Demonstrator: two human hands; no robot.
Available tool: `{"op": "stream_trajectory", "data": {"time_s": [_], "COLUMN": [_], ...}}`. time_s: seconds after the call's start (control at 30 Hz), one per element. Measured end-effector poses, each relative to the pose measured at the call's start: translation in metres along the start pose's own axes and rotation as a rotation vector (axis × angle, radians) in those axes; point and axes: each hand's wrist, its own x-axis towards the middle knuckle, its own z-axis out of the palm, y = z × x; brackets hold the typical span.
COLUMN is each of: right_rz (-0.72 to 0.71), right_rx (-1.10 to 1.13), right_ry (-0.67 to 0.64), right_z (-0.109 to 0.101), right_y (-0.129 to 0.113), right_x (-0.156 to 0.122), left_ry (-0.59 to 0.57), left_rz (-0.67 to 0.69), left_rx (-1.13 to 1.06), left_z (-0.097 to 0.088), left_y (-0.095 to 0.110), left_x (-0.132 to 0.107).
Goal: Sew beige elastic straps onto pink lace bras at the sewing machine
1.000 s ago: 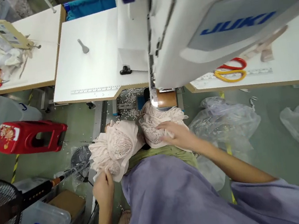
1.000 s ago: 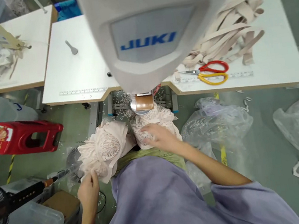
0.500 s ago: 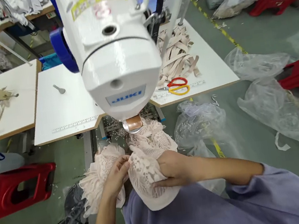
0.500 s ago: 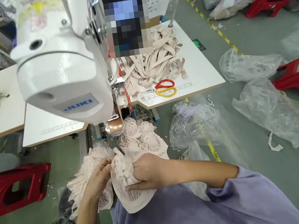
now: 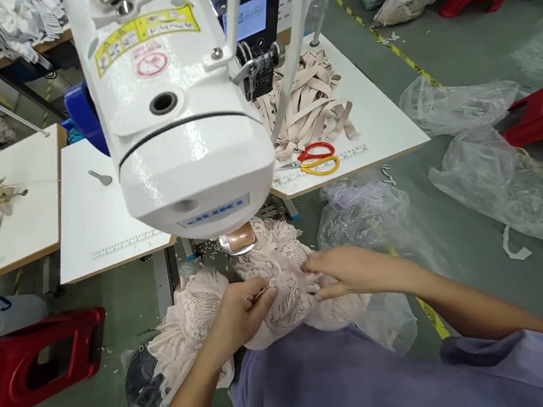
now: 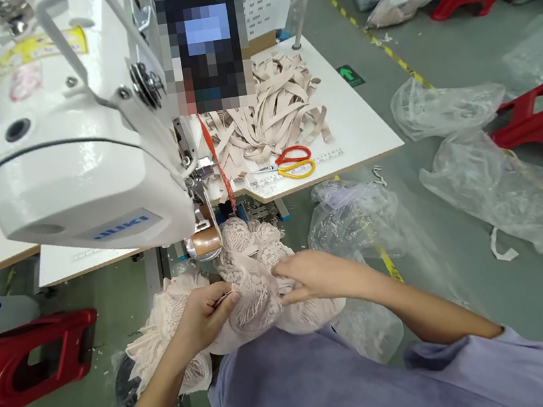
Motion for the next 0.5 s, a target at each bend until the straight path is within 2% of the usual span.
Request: {"op": "stream_trajectory", "data": {"time_s": [0.03, 0.1, 0.17, 0.23, 0.3, 0.4, 0.5], "right_rz": [-0.017, -0.158, -0.342, -0.424, -0.396, -0.369, -0.295], "right_rx": [0.03, 0.133, 0.266, 0.387, 0.452, 0.394, 0.306], "right_ry": [0.129, 0.319, 0.333, 0.317, 0.415, 0.603, 0.604], "right_z": [0.001, 0.004, 0.007, 0.009, 0.011, 0.008, 0.0], "right_y": [0.0, -0.004, -0.009, -0.014, -0.019, -0.028, -0.036], "right_x": [0.005, 0.016, 0.03, 0.043, 0.053, 0.061, 0.067], "left_ry": [0.014, 0.042, 0.058, 0.093, 0.127, 0.159, 0.265], "left_rz": [0.024, 0.082, 0.129, 0.127, 0.086, 0.012, -0.105], "left_rx": [0.035, 0.079, 0.072, 0.02, -0.014, 0.042, 0.103], "left_z": [0.002, 0.005, 0.004, -0.002, -0.011, -0.027, -0.043], "left_y": [0.005, 0.016, 0.027, 0.036, 0.04, 0.039, 0.032], "left_x": [0.002, 0.006, 0.01, 0.015, 0.02, 0.026, 0.029]}}
